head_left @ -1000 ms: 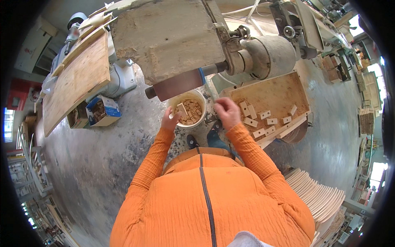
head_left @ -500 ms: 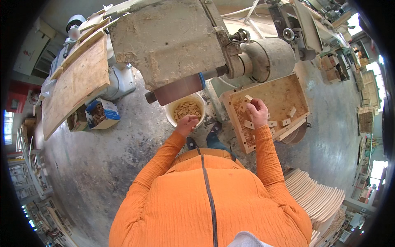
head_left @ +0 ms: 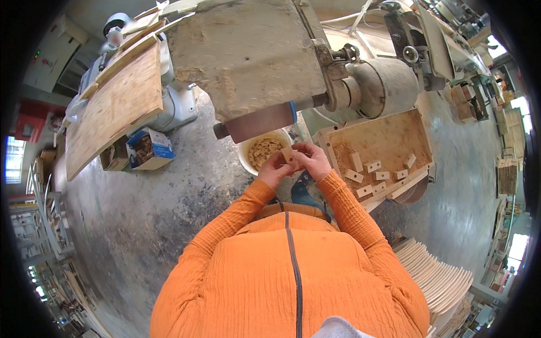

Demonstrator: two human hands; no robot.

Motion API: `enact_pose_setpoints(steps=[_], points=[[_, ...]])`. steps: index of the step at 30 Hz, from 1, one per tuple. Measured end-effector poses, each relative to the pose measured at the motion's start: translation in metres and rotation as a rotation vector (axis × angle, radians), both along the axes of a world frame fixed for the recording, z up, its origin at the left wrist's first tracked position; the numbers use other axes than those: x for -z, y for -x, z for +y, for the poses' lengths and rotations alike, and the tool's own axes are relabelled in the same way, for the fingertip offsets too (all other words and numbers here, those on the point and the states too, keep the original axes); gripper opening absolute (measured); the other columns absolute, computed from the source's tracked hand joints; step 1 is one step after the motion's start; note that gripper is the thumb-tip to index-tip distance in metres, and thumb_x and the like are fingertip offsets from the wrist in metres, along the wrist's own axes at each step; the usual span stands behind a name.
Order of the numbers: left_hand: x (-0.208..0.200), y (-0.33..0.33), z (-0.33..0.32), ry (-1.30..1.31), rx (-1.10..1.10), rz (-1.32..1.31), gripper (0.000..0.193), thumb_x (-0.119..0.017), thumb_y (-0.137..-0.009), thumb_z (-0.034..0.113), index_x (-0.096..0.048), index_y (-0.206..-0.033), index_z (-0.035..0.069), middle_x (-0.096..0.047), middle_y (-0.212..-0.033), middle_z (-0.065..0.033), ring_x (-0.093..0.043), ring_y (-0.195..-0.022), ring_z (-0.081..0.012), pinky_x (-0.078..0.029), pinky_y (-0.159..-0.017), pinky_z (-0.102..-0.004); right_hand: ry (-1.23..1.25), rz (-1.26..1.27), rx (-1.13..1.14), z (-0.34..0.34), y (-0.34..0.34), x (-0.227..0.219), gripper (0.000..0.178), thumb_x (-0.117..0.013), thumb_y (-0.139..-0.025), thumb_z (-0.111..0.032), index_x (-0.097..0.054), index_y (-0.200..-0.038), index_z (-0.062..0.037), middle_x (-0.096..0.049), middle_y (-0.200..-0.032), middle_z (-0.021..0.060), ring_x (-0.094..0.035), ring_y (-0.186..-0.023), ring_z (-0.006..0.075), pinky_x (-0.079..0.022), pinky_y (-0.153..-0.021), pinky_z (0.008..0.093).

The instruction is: The person repeatedly picks up small wooden blocks and presses them against a belt sander to smooth their edges. After sanding, the blocks are placed into a large rotating drum. The person continues this cycle throughout the clip.

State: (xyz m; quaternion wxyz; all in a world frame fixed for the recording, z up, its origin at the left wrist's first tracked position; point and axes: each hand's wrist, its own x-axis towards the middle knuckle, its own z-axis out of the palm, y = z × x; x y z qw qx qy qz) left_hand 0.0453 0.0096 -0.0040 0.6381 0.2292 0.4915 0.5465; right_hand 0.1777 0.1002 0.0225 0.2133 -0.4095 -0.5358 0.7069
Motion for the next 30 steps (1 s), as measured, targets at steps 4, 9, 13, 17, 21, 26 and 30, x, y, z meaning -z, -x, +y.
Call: enact_pose_setpoints(steps=[4,9,13,17,21,26,30], points=[[0.007,0.012,-0.008,0.066,-0.112,-0.364,0.038,-0.058,-0.086,0.015,-0.047,-0.121,0.004,-0.057,-0.109,-0.0083,-0.058,-0.095,-0.0191,-0.048,-0.075,-0.0284,0.194,-0.101,-0.087,-0.007,0.003,0.007,0.039,-0.058,-0.084,-0.028,-0.055,-0.109,0.0011,-0.059,-0.086,0.0055,-0.054,-0.069,0.0104,-0.047,-0.059,0.0237],[0.014,0.023,-0.019,0.174,-0.156,-0.359,0.035,-0.056,-0.088,0.022,-0.048,-0.119,0.007,-0.056,-0.110,-0.0050,-0.055,-0.097,-0.0176,-0.045,-0.078,-0.0309,0.540,0.029,-0.091,-0.024,0.008,0.013,0.035,-0.052,-0.088,-0.029,-0.053,-0.111,-0.0017,-0.060,-0.096,0.0072,-0.057,-0.072,0.0136,-0.049,-0.063,0.0258],[0.025,0.026,-0.024,0.122,-0.161,-0.404,0.035,-0.052,-0.090,0.028,-0.049,-0.120,0.009,-0.056,-0.109,-0.0027,-0.051,-0.100,-0.0165,-0.042,-0.082,-0.0339,0.867,0.221,-0.124,-0.027,0.015,0.019,0.034,-0.049,-0.090,-0.029,-0.052,-0.112,-0.0030,-0.061,-0.098,0.0084,-0.058,-0.074,0.0146,-0.050,-0.067,0.0295],[0.027,0.027,-0.028,0.059,-0.139,-0.537,0.033,-0.055,-0.089,0.030,-0.052,-0.115,0.010,-0.057,-0.104,-0.0018,-0.051,-0.099,-0.0151,-0.043,-0.082,-0.0337,0.823,0.294,-0.106,-0.030,0.022,0.018,0.036,-0.054,-0.087,-0.027,-0.050,-0.113,-0.0026,-0.061,-0.097,0.0079,-0.058,-0.075,0.0148,-0.050,-0.069,0.0307],[0.004,0.032,-0.030,0.023,-0.098,-0.662,0.037,-0.051,-0.090,0.031,-0.048,-0.119,0.007,-0.057,-0.107,-0.0052,-0.054,-0.094,-0.0181,-0.046,-0.078,-0.0343,0.444,0.166,-0.144,-0.014,0.016,0.016,0.040,-0.061,-0.080,-0.022,-0.050,-0.112,-0.0016,-0.060,-0.096,0.0065,-0.057,-0.077,0.0132,-0.048,-0.071,0.0296],[0.012,0.047,-0.039,0.106,-0.047,-0.466,0.036,-0.058,-0.086,0.022,-0.049,-0.116,0.003,-0.058,-0.102,-0.0092,-0.059,-0.082,-0.0183,-0.050,-0.072,-0.0289,0.183,0.004,-0.358,0.005,0.014,0.005,0.041,-0.062,-0.075,-0.015,-0.053,-0.112,-0.0007,-0.058,-0.095,0.0040,-0.056,-0.082,0.0117,-0.048,-0.072,0.0255],[0.008,0.044,-0.034,0.123,-0.043,-0.292,0.032,-0.060,-0.084,0.014,-0.051,-0.111,0.000,-0.059,-0.097,-0.0077,-0.059,-0.079,-0.0168,-0.050,-0.074,-0.0275,0.250,0.099,-0.200,-0.006,0.019,0.006,0.041,-0.062,-0.077,-0.017,-0.053,-0.114,-0.0012,-0.058,-0.095,0.0041,-0.057,-0.082,0.0123,-0.049,-0.072,0.0253]])
